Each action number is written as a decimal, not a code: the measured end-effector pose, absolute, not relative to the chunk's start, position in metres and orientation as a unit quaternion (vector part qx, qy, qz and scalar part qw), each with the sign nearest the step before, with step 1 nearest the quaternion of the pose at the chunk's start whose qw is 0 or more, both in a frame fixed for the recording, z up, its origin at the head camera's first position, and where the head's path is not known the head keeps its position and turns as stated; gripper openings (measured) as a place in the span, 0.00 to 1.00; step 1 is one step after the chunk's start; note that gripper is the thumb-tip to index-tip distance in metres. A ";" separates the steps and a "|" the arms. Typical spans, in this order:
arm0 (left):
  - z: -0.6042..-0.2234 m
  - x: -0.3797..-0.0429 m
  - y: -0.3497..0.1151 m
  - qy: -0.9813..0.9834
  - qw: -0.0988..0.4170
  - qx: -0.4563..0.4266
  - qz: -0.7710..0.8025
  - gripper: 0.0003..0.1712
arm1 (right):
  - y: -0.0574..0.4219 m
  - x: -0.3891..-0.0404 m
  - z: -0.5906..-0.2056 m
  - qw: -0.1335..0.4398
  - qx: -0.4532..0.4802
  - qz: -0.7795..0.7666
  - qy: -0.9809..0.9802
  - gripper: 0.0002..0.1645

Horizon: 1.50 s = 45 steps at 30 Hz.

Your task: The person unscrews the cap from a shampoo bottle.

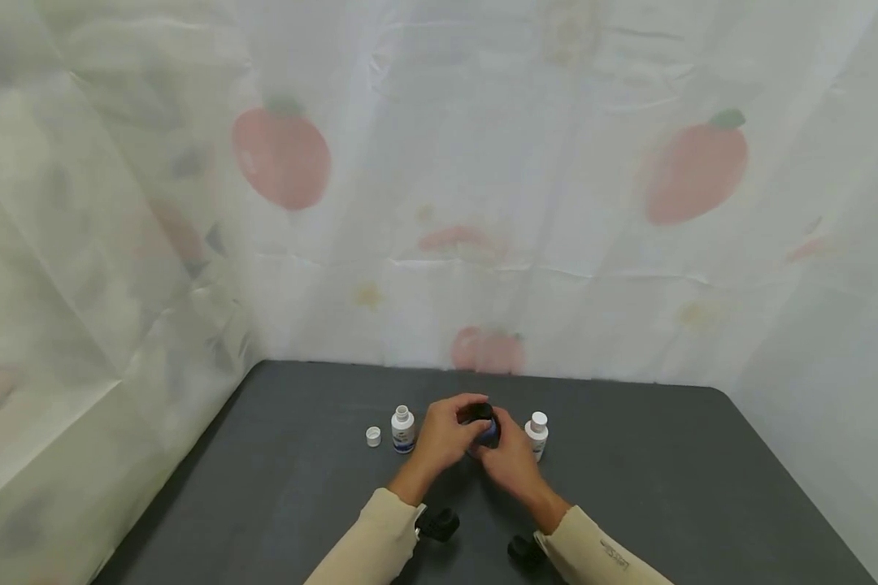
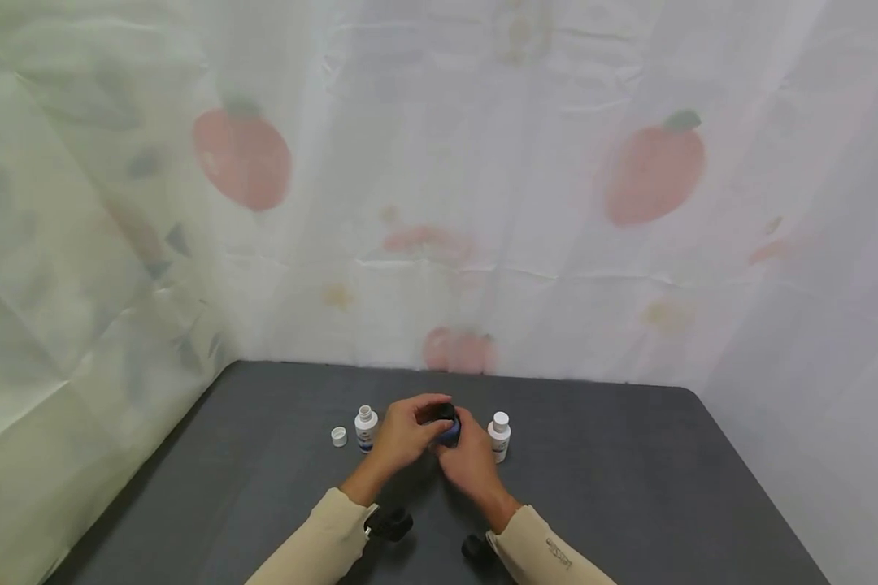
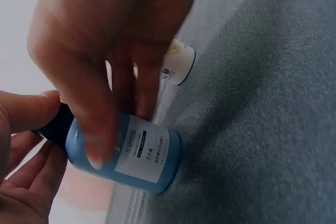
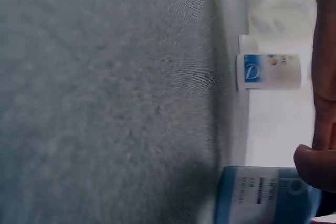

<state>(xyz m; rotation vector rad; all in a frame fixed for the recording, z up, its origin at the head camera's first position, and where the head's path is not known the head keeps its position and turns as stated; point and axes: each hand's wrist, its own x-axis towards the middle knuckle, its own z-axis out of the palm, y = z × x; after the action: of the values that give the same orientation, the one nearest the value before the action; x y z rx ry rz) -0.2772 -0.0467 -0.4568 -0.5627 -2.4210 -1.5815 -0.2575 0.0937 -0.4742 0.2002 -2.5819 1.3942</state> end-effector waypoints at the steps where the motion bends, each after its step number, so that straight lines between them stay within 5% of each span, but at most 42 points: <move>1: -0.456 -0.277 -0.046 -0.824 0.096 -0.187 -0.526 0.21 | 0.094 -0.260 -0.477 0.098 0.066 0.467 -0.876 0.36; 11: -0.448 -0.280 -0.035 -0.859 0.108 -0.182 -0.466 0.18 | 0.095 -0.273 -0.489 0.071 0.063 0.454 -0.886 0.34; 45: -0.408 -0.268 -0.045 -0.840 0.113 -0.179 -0.499 0.14 | 0.096 -0.261 -0.468 0.146 0.124 0.519 -0.833 0.34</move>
<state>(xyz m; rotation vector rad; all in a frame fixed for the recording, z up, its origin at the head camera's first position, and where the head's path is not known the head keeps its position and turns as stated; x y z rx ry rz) -0.2680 -0.0453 -0.4085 -0.5241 -2.4648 -1.4637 -0.2608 0.0961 -0.4675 0.3575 -2.3976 1.4944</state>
